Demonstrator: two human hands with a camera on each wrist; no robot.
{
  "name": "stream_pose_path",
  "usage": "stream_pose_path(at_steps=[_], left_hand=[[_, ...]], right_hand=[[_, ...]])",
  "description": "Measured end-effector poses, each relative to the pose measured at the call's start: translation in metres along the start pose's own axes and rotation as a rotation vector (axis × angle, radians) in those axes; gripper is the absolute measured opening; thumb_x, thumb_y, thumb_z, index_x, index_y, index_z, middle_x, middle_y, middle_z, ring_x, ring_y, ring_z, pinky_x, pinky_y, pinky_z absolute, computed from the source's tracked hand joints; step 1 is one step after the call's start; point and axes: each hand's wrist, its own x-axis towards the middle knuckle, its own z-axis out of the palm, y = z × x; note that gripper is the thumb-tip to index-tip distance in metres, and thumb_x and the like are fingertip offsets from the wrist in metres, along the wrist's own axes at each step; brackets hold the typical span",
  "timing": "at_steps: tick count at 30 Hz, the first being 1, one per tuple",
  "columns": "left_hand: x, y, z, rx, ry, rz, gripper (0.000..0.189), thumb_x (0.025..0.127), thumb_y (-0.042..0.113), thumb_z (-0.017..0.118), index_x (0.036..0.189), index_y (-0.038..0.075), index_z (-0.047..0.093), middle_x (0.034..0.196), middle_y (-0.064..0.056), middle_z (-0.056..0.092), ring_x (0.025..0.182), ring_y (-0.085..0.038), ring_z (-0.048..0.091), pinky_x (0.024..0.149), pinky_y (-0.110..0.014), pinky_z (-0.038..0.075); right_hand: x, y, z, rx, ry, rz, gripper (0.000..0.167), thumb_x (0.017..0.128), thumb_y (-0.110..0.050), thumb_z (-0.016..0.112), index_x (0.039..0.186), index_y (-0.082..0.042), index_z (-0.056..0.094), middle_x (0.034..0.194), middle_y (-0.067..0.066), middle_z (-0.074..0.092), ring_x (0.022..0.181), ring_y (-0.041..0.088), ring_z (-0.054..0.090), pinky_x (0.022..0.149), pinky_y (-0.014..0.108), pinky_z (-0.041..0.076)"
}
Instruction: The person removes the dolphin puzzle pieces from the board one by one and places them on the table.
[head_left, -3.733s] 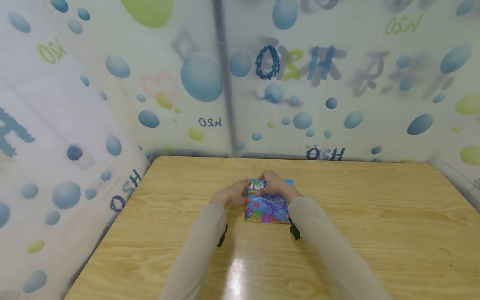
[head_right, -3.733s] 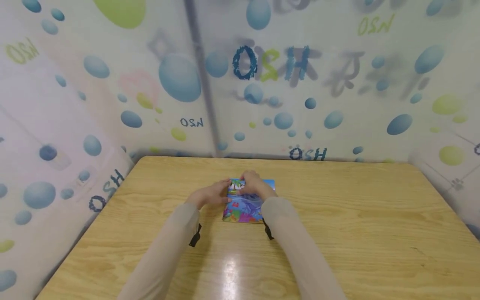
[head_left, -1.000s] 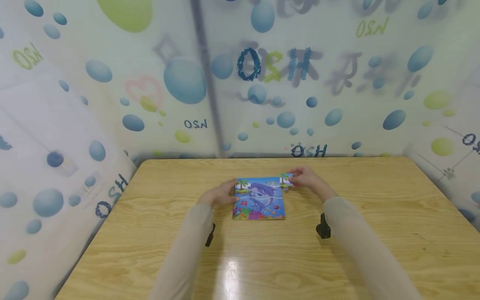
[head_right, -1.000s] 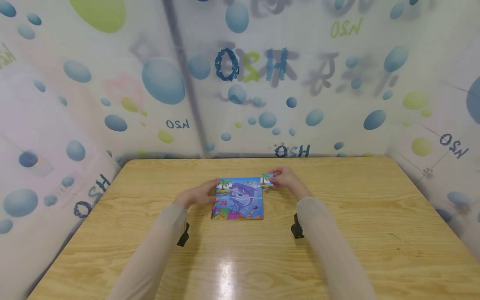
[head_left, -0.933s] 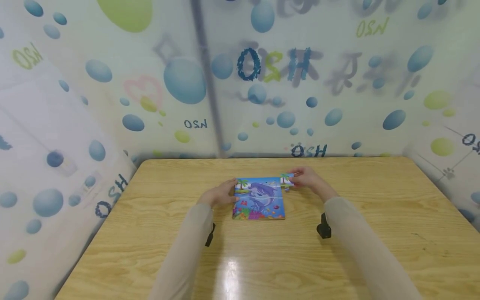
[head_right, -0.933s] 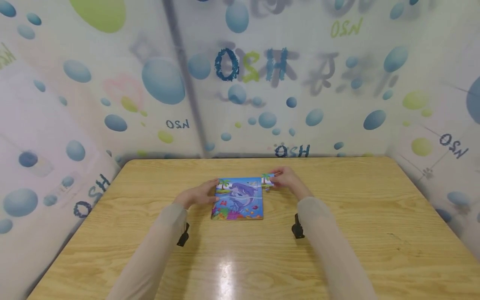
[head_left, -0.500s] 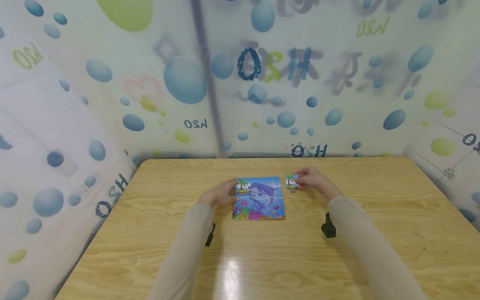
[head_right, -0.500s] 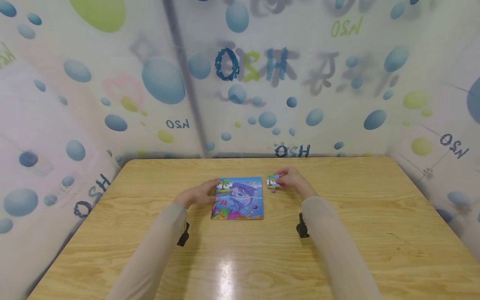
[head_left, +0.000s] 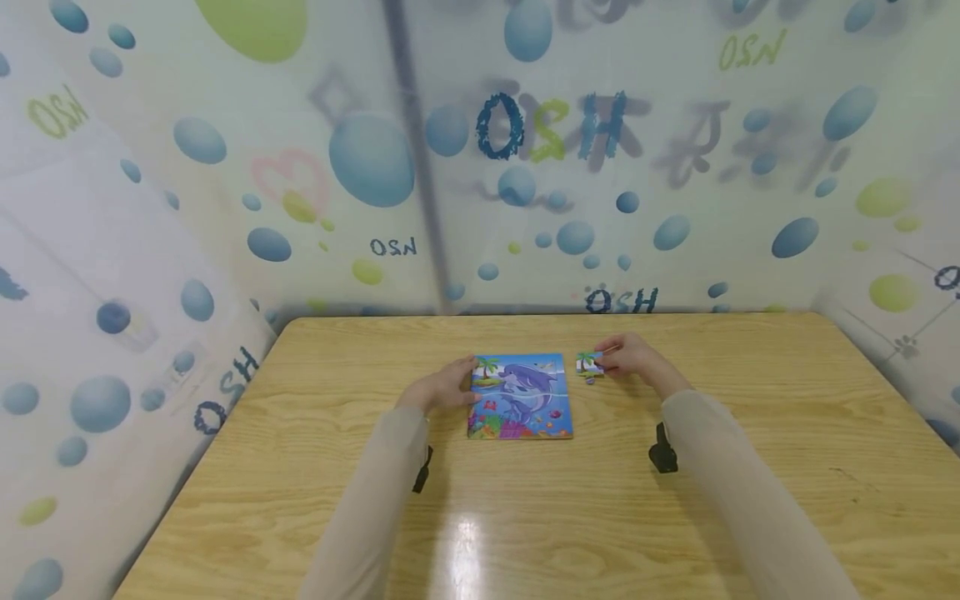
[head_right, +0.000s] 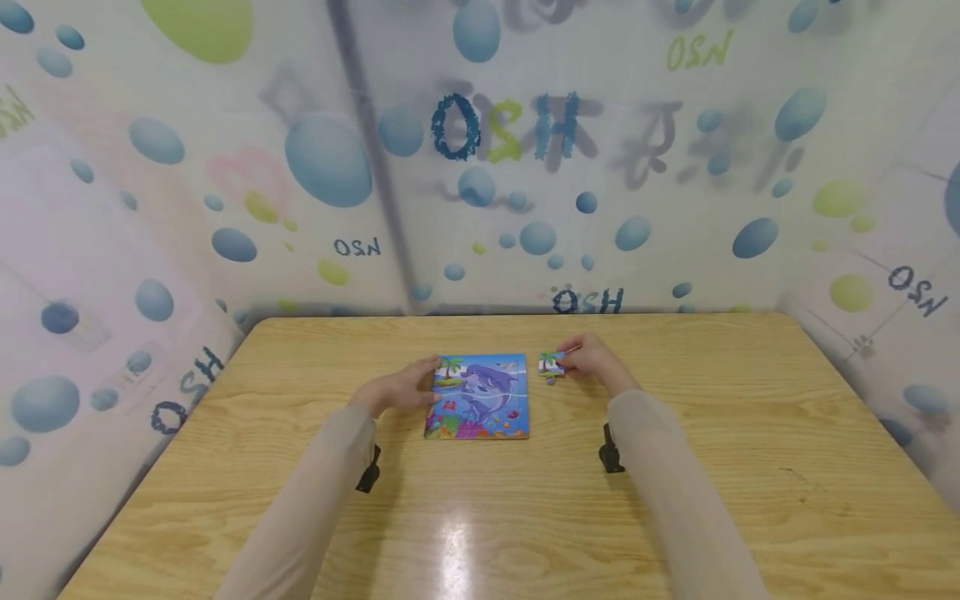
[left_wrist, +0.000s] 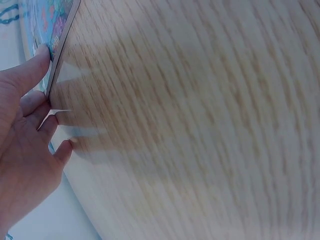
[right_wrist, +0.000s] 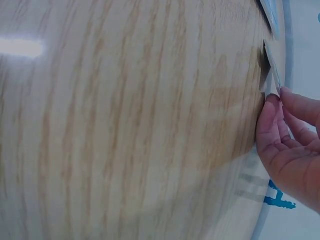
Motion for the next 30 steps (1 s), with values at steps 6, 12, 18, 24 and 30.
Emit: stream_pose_path(at_steps=[6,12,18,24,30], left_hand=[[-0.0002,0.0002,0.0,-0.008,-0.003,-0.007,0.069,0.093,0.024,0.053,0.147,0.006,0.014,0.155,-0.011,0.008,0.143,-0.028,0.008,0.117,-0.042,0.011],[0.0006,-0.0012,0.0008,-0.031,-0.011,-0.023,0.07,0.092,0.024,0.053,0.147,0.009,0.013,0.155,-0.009,0.006,0.143,-0.027,0.006,0.117,-0.043,0.01],[0.0007,-0.0013,0.0017,-0.027,-0.013,-0.032,0.069,0.092,0.025,0.053,0.147,0.01,0.014,0.155,-0.009,0.007,0.143,-0.027,0.006,0.117,-0.044,0.011],[-0.0005,0.0004,0.0015,-0.038,-0.005,-0.032,0.068,0.093,0.023,0.053,0.147,0.009,0.014,0.155,-0.009,0.007,0.143,-0.027,0.007,0.117,-0.043,0.01],[-0.0013,0.0011,0.0012,-0.032,-0.006,-0.027,0.068,0.093,0.023,0.052,0.147,0.008,0.014,0.155,-0.009,0.007,0.143,-0.027,0.007,0.117,-0.043,0.01]], right_hand=[[-0.0006,-0.0008,-0.0007,-0.013,0.001,0.009,0.038,0.094,-0.008,0.048,0.127,0.01,0.043,0.11,0.019,0.056,0.075,0.006,0.057,0.07,0.021,0.054],[-0.0023,-0.0015,-0.001,-0.007,0.004,-0.001,0.039,0.094,-0.007,0.047,0.127,0.012,0.042,0.113,0.023,0.054,0.075,0.005,0.057,0.069,0.02,0.054],[-0.0053,-0.0021,-0.0015,0.006,0.011,0.0,0.04,0.093,-0.008,0.048,0.127,0.012,0.041,0.117,0.025,0.053,0.08,0.008,0.059,0.074,0.023,0.054],[-0.0068,-0.0025,-0.0027,0.014,0.007,-0.002,0.041,0.093,-0.008,0.047,0.128,0.013,0.04,0.121,0.029,0.051,0.082,0.009,0.06,0.075,0.023,0.054],[-0.0081,-0.0046,-0.0029,0.01,0.021,-0.004,0.041,0.092,-0.007,0.048,0.127,0.012,0.041,0.116,0.025,0.054,0.08,0.009,0.059,0.076,0.026,0.055]])
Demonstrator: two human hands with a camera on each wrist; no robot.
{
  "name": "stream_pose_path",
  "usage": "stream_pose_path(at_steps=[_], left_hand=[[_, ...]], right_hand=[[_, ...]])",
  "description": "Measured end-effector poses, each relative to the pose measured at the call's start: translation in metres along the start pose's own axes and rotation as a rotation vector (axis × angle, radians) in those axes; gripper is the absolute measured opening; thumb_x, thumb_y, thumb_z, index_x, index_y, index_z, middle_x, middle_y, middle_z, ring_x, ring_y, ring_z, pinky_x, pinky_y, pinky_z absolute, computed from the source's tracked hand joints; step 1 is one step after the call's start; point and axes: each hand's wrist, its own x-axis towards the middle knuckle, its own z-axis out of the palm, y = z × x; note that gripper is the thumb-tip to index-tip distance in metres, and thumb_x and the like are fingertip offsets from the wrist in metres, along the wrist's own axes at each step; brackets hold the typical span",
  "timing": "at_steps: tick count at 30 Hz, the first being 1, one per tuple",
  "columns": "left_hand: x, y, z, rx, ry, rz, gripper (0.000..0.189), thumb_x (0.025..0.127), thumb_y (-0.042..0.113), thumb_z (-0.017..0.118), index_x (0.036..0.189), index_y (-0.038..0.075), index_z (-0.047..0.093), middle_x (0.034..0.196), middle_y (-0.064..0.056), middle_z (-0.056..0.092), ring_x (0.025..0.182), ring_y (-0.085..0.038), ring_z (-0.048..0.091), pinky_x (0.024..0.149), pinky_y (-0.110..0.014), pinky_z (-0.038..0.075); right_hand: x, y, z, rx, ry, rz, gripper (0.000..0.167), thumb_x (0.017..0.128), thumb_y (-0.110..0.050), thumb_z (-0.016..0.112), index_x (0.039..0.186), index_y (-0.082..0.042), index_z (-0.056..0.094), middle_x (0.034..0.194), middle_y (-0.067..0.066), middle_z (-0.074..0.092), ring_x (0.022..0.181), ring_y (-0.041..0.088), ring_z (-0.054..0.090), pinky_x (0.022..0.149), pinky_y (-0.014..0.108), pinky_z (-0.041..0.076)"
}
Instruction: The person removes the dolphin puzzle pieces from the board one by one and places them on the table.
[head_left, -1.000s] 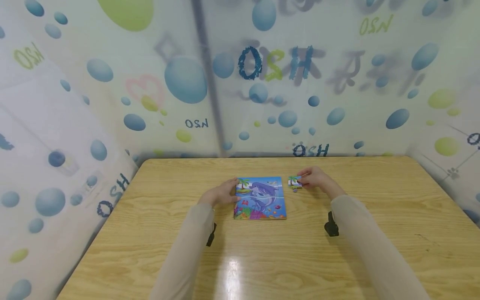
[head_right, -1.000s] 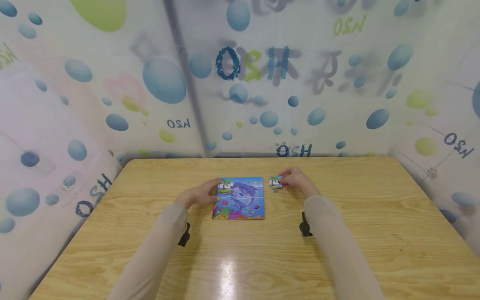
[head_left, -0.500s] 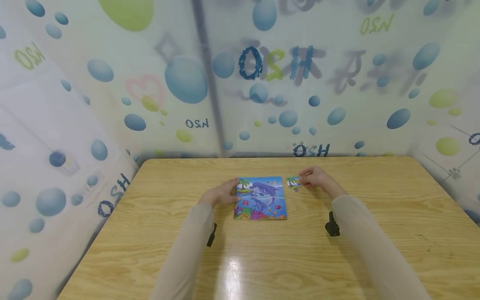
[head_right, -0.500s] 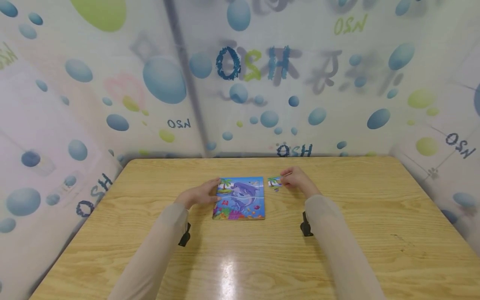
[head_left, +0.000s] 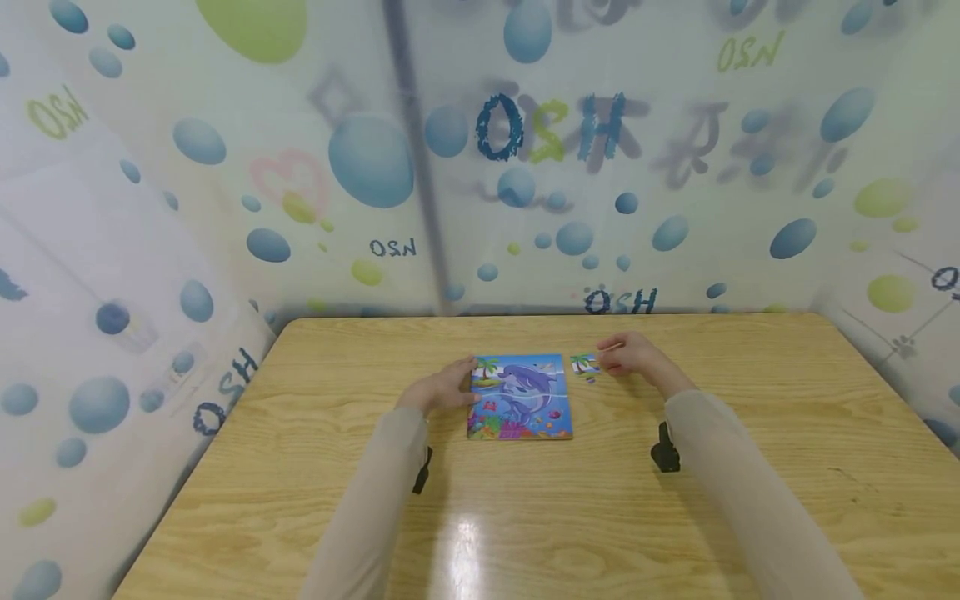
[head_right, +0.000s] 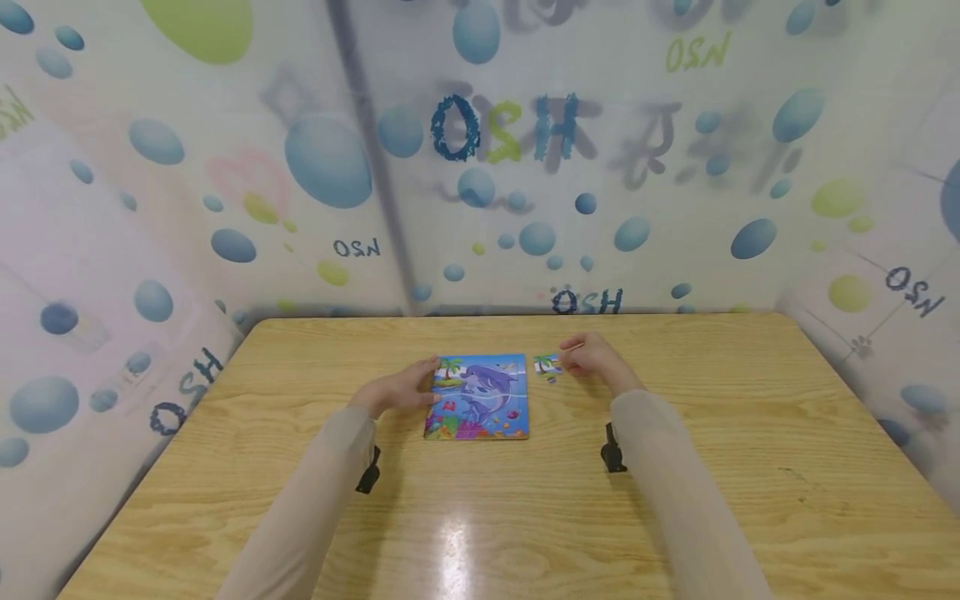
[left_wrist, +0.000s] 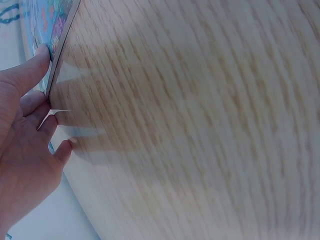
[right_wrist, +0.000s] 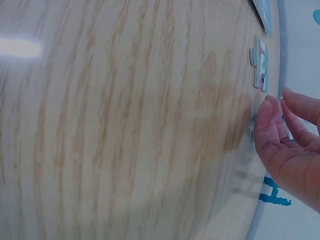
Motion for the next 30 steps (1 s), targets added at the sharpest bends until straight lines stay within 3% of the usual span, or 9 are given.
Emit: stream_pose_path(at_steps=[5,13,21,25,30], left_hand=[[0.001,-0.002,0.001,0.016,0.005,0.016,0.068,0.093,0.024,0.053,0.147,0.008,0.015,0.155,-0.01,0.007,0.143,-0.028,0.007,0.117,-0.043,0.01],[0.003,-0.004,0.002,0.009,0.008,0.013,0.068,0.093,0.024,0.053,0.147,0.009,0.015,0.155,-0.008,0.006,0.143,-0.027,0.007,0.117,-0.042,0.011],[0.005,-0.007,0.001,0.005,0.008,0.008,0.068,0.093,0.025,0.052,0.147,0.01,0.014,0.156,-0.007,0.005,0.143,-0.026,0.006,0.117,-0.043,0.01],[0.005,-0.007,0.001,0.002,0.006,0.005,0.068,0.093,0.025,0.052,0.147,0.011,0.014,0.156,-0.007,0.005,0.143,-0.026,0.006,0.117,-0.043,0.01],[0.004,-0.006,0.001,-0.008,0.008,0.009,0.068,0.093,0.024,0.052,0.147,0.011,0.014,0.155,-0.007,0.006,0.143,-0.026,0.006,0.117,-0.043,0.011]], right_hand=[[0.003,-0.002,0.003,0.005,0.006,0.003,0.041,0.091,-0.007,0.049,0.127,0.012,0.043,0.111,0.022,0.057,0.076,0.008,0.059,0.074,0.024,0.055],[0.01,-0.004,0.009,-0.035,0.011,-0.008,0.04,0.092,-0.011,0.051,0.127,0.008,0.045,0.118,0.026,0.055,0.078,0.008,0.059,0.071,0.02,0.053],[0.014,-0.014,0.02,-0.041,-0.002,-0.014,0.039,0.092,-0.013,0.052,0.125,0.007,0.049,0.104,0.016,0.059,0.072,0.007,0.055,0.067,0.019,0.051],[0.018,-0.02,0.027,-0.05,-0.025,-0.029,0.04,0.091,-0.015,0.053,0.125,0.007,0.049,0.107,0.017,0.059,0.068,0.007,0.055,0.063,0.018,0.049],[0.022,-0.026,0.035,-0.036,-0.04,-0.035,0.041,0.09,-0.015,0.056,0.125,0.006,0.049,0.112,0.02,0.058,0.07,0.007,0.058,0.068,0.02,0.052]])
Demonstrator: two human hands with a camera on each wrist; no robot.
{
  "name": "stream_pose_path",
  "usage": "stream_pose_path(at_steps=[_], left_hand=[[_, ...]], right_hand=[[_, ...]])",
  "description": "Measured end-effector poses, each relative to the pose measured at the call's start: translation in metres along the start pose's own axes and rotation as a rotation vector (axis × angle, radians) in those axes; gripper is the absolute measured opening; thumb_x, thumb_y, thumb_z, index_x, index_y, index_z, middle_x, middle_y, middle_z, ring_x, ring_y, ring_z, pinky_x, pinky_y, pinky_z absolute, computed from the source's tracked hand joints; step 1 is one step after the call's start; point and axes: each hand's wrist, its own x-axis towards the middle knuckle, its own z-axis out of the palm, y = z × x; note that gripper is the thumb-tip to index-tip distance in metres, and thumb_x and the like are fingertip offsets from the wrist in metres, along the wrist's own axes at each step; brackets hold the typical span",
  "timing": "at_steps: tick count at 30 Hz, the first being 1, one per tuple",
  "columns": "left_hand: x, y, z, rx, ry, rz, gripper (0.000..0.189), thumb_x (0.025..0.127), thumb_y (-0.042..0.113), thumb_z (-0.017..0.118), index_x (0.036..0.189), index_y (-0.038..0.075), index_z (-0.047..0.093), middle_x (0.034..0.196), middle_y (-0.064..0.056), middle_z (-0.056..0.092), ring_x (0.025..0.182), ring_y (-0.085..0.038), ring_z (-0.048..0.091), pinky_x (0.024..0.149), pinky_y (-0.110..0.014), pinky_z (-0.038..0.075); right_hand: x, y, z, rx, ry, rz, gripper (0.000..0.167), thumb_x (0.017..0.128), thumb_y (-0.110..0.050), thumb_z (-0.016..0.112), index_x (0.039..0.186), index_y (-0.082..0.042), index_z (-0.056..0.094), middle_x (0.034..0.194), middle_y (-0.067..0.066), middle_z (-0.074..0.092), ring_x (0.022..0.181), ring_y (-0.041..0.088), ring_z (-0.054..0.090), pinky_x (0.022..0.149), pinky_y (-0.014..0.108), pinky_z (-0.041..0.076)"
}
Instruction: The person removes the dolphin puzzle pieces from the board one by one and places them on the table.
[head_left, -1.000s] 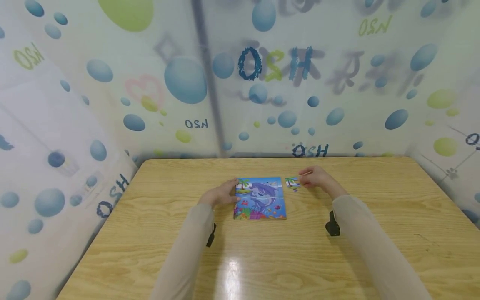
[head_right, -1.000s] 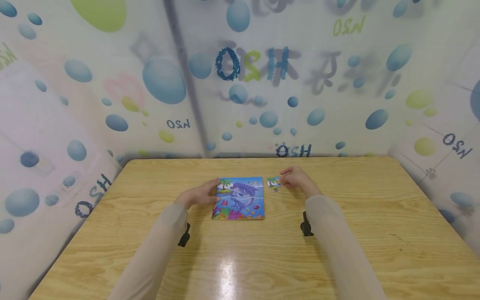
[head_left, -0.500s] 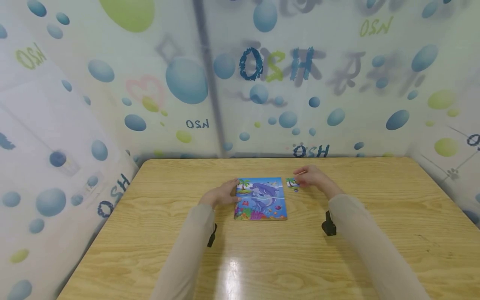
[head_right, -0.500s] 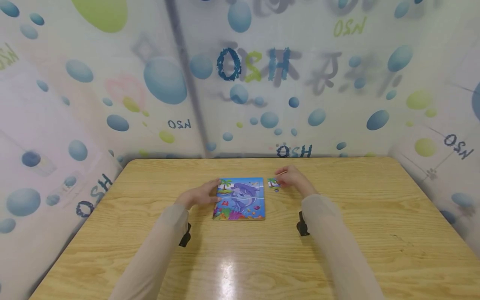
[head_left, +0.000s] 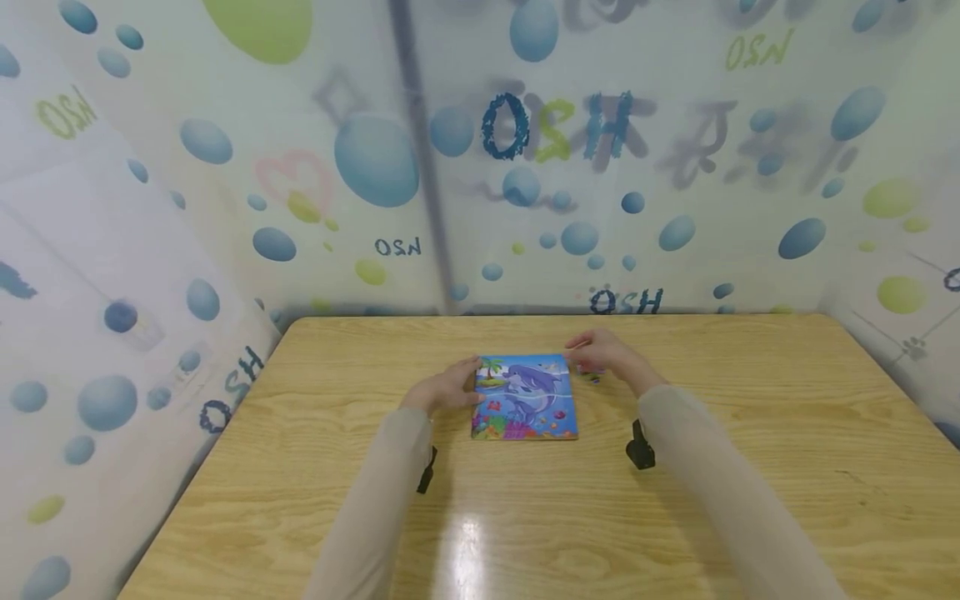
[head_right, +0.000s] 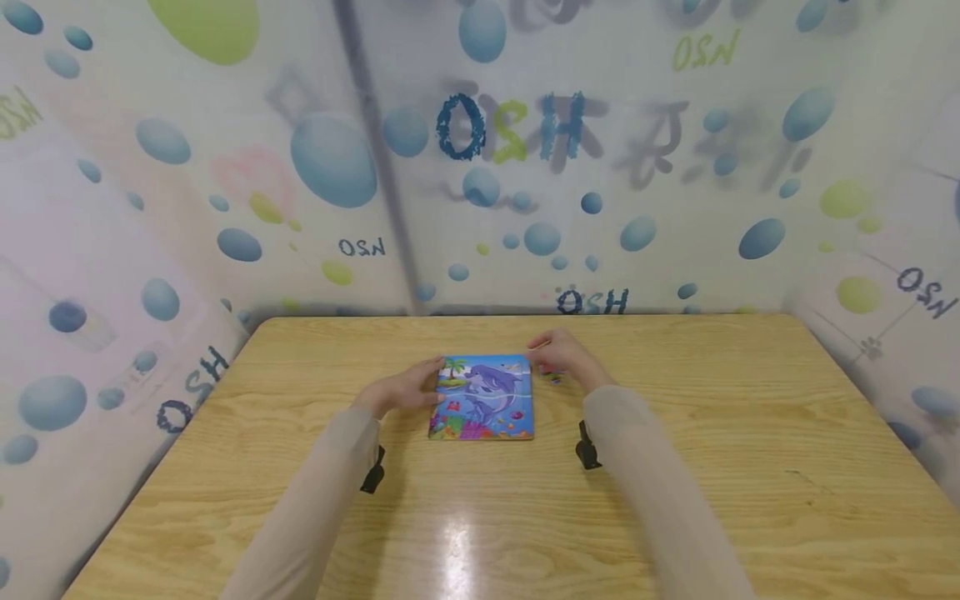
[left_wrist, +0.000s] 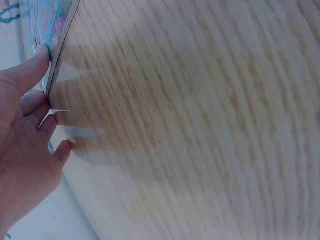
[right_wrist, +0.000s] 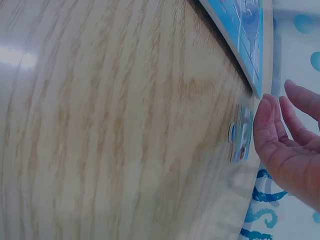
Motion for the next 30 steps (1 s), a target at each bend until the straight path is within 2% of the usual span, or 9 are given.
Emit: stream_pose_path(at_steps=[5,8,18,30], left_hand=[[-0.001,0.002,-0.001,-0.021,0.002,-0.004,0.069,0.093,0.024,0.053,0.148,0.011,0.013,0.156,-0.006,0.005,0.143,-0.025,0.006,0.117,-0.043,0.01],[-0.002,0.003,-0.002,-0.027,0.003,-0.006,0.069,0.093,0.024,0.053,0.147,0.011,0.013,0.156,-0.007,0.005,0.143,-0.025,0.005,0.117,-0.042,0.01],[-0.003,0.004,-0.002,-0.043,-0.002,-0.006,0.068,0.093,0.023,0.052,0.147,0.011,0.013,0.156,-0.006,0.005,0.143,-0.025,0.005,0.117,-0.042,0.01],[-0.005,0.002,0.0,-0.055,-0.012,-0.023,0.069,0.093,0.025,0.052,0.148,0.013,0.012,0.156,-0.005,0.004,0.143,-0.024,0.004,0.117,-0.042,0.009]], right_hand=[[-0.001,-0.008,0.006,-0.02,0.0,-0.025,0.04,0.09,-0.013,0.056,0.123,0.008,0.05,0.117,0.025,0.056,0.081,0.014,0.062,0.077,0.028,0.055],[-0.001,-0.012,0.009,-0.045,-0.007,-0.03,0.04,0.09,-0.014,0.055,0.124,0.007,0.05,0.119,0.026,0.056,0.087,0.019,0.062,0.078,0.031,0.055],[0.005,-0.024,0.022,-0.075,-0.028,-0.029,0.038,0.089,-0.015,0.058,0.121,0.005,0.053,0.117,0.022,0.058,0.102,0.028,0.06,0.084,0.031,0.054],[0.005,-0.035,0.036,-0.142,-0.004,-0.019,0.034,0.086,-0.016,0.062,0.116,0.0,0.057,0.115,0.017,0.059,0.099,0.023,0.059,0.081,0.029,0.053]])
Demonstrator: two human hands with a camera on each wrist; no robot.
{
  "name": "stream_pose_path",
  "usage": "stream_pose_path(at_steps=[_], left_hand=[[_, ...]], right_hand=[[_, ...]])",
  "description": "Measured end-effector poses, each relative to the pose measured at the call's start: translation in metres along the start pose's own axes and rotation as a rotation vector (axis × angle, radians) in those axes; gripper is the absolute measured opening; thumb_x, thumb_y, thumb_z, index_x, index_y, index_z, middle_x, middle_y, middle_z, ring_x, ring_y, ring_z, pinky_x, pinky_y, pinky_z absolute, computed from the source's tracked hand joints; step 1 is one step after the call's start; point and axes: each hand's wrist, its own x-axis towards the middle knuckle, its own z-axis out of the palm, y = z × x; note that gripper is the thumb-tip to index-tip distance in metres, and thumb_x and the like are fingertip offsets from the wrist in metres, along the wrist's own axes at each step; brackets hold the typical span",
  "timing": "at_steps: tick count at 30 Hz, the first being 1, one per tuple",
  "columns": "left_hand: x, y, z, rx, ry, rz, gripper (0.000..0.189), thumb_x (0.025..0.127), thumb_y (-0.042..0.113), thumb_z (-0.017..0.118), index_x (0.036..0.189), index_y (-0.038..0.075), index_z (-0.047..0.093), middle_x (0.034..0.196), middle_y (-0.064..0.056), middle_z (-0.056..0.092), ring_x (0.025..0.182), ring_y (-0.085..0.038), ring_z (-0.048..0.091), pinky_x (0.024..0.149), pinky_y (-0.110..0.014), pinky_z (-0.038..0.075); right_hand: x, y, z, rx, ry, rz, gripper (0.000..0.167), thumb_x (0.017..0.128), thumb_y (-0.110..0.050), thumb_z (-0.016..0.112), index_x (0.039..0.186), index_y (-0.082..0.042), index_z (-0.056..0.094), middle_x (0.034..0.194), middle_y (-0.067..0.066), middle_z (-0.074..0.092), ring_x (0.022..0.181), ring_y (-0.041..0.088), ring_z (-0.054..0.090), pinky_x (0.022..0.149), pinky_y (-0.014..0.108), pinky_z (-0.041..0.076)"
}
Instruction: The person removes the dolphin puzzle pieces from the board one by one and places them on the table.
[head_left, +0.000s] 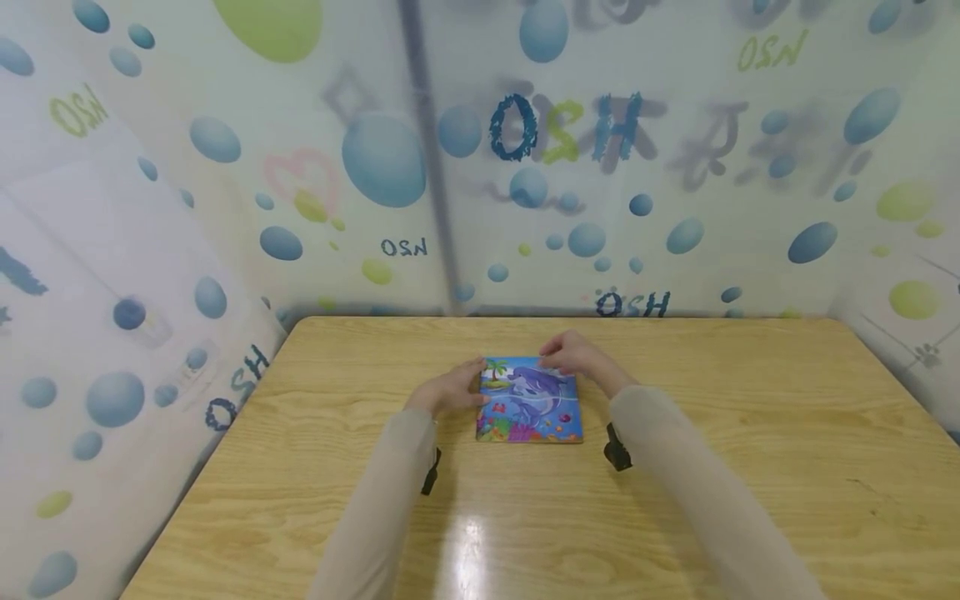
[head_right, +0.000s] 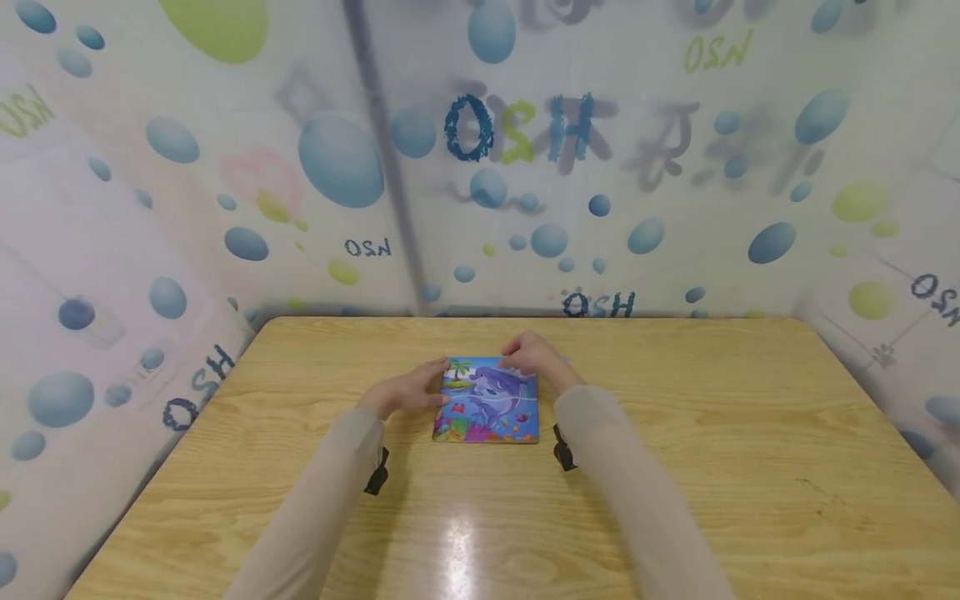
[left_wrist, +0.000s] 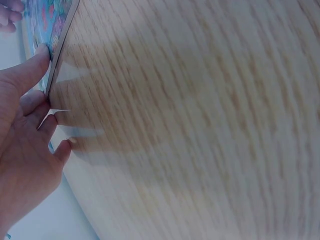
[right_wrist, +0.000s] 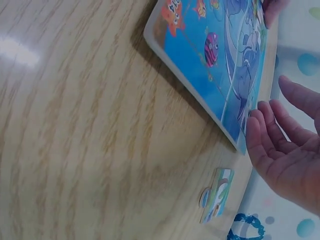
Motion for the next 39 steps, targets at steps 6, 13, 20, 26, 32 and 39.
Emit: stream_pose_path(at_steps=[6,13,20,26,32,39], left_hand=[[-0.001,0.0,0.0,-0.001,0.0,-0.001,0.068,0.093,0.024,0.052,0.148,0.013,0.012,0.156,-0.004,0.004,0.144,-0.024,0.003,0.117,-0.043,0.009],[-0.002,0.001,0.0,0.006,0.012,-0.002,0.068,0.093,0.025,0.052,0.148,0.014,0.013,0.156,-0.004,0.005,0.144,-0.024,0.004,0.117,-0.044,0.01],[0.0,-0.001,0.0,0.016,0.01,0.009,0.068,0.093,0.026,0.052,0.148,0.013,0.013,0.156,-0.004,0.006,0.143,-0.024,0.005,0.117,-0.044,0.01],[0.0,-0.001,0.001,0.025,0.011,0.013,0.068,0.093,0.025,0.052,0.148,0.013,0.014,0.156,-0.004,0.006,0.143,-0.024,0.006,0.117,-0.043,0.01],[-0.001,-0.001,0.001,0.011,0.005,0.014,0.068,0.093,0.025,0.052,0.148,0.013,0.014,0.156,-0.006,0.006,0.143,-0.025,0.005,0.117,-0.043,0.01],[0.001,-0.002,0.001,0.011,0.021,0.006,0.068,0.093,0.025,0.052,0.147,0.012,0.015,0.156,-0.005,0.007,0.143,-0.024,0.007,0.117,-0.042,0.01]], right_hand=[[0.0,-0.003,0.006,-0.104,0.013,-0.053,0.04,0.082,-0.018,0.067,0.115,0.002,0.057,0.112,0.017,0.06,0.1,0.026,0.058,0.087,0.034,0.051],[0.002,-0.005,0.012,-0.178,-0.002,-0.092,0.041,0.08,-0.016,0.069,0.114,0.005,0.057,0.116,0.02,0.058,0.109,0.032,0.054,0.096,0.04,0.046],[0.004,-0.006,0.017,-0.275,0.001,-0.111,0.047,0.076,-0.017,0.073,0.113,0.004,0.055,0.117,0.02,0.057,0.111,0.033,0.052,0.098,0.041,0.044],[0.007,-0.004,0.021,-0.335,0.005,-0.109,0.048,0.077,-0.019,0.073,0.115,0.003,0.054,0.118,0.019,0.056,0.113,0.032,0.052,0.1,0.041,0.043],[0.008,-0.005,0.021,-0.378,-0.001,-0.134,0.044,0.078,-0.019,0.072,0.111,0.004,0.053,0.114,0.018,0.055,0.109,0.031,0.052,0.098,0.041,0.044],[0.006,-0.006,0.022,-0.378,-0.002,-0.123,0.043,0.079,-0.019,0.071,0.111,0.002,0.052,0.114,0.017,0.052,0.109,0.03,0.049,0.099,0.041,0.042]])
